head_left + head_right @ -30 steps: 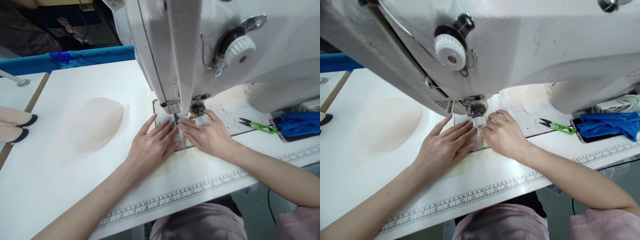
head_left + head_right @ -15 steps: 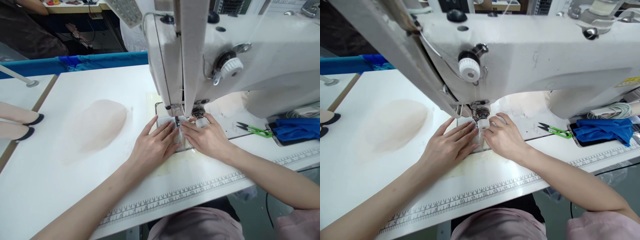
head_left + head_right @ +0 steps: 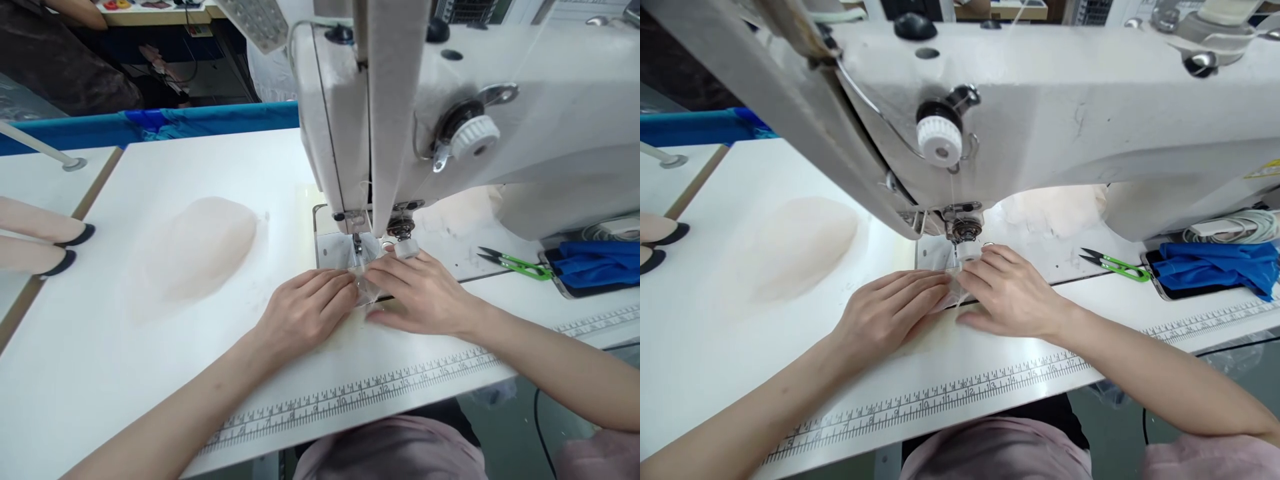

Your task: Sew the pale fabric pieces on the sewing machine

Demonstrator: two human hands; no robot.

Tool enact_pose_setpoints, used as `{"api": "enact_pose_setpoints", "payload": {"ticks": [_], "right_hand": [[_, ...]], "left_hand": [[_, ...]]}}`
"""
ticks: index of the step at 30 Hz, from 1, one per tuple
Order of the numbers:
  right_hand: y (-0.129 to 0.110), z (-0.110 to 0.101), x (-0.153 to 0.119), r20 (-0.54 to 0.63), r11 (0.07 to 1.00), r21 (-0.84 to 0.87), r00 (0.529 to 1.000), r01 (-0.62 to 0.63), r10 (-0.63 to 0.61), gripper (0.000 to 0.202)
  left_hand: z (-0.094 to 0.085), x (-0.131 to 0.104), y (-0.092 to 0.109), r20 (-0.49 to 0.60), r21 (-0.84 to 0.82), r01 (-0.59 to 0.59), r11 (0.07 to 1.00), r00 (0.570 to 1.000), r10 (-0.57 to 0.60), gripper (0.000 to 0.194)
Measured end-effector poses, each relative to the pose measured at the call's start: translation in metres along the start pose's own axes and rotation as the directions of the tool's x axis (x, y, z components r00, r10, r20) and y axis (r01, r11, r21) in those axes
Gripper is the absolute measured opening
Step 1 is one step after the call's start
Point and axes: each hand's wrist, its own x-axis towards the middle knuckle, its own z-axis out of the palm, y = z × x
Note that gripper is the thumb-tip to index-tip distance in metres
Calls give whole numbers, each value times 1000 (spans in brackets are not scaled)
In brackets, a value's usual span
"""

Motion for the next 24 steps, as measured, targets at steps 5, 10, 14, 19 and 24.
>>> {"api": "enact_pose_setpoints", "payload": {"ticks": [5,10,14,19,24], "right_hand": [[-2,2,0,-71,991,-122,995,56,-65,24],[0,2,3,-155,997,-63,986,46,-56,21],[6,1,9,-244,998,36,968,-52,59,17],[9,2,16,-196,959,83,939,-273,284,39],[8,5,19,-235,947,85,917,-310,321,45]], "left_hand": [[1,1,4,50,36,44,998,998,-45,32],[4,-1,3,113,-74,211,975,973,-202,40],[7,8,-6,188,-226,417,880,906,-380,33],[9,27,-15,282,-249,553,795,827,-487,16],[16,38,-11,135,-69,523,850,849,-511,21]]}}
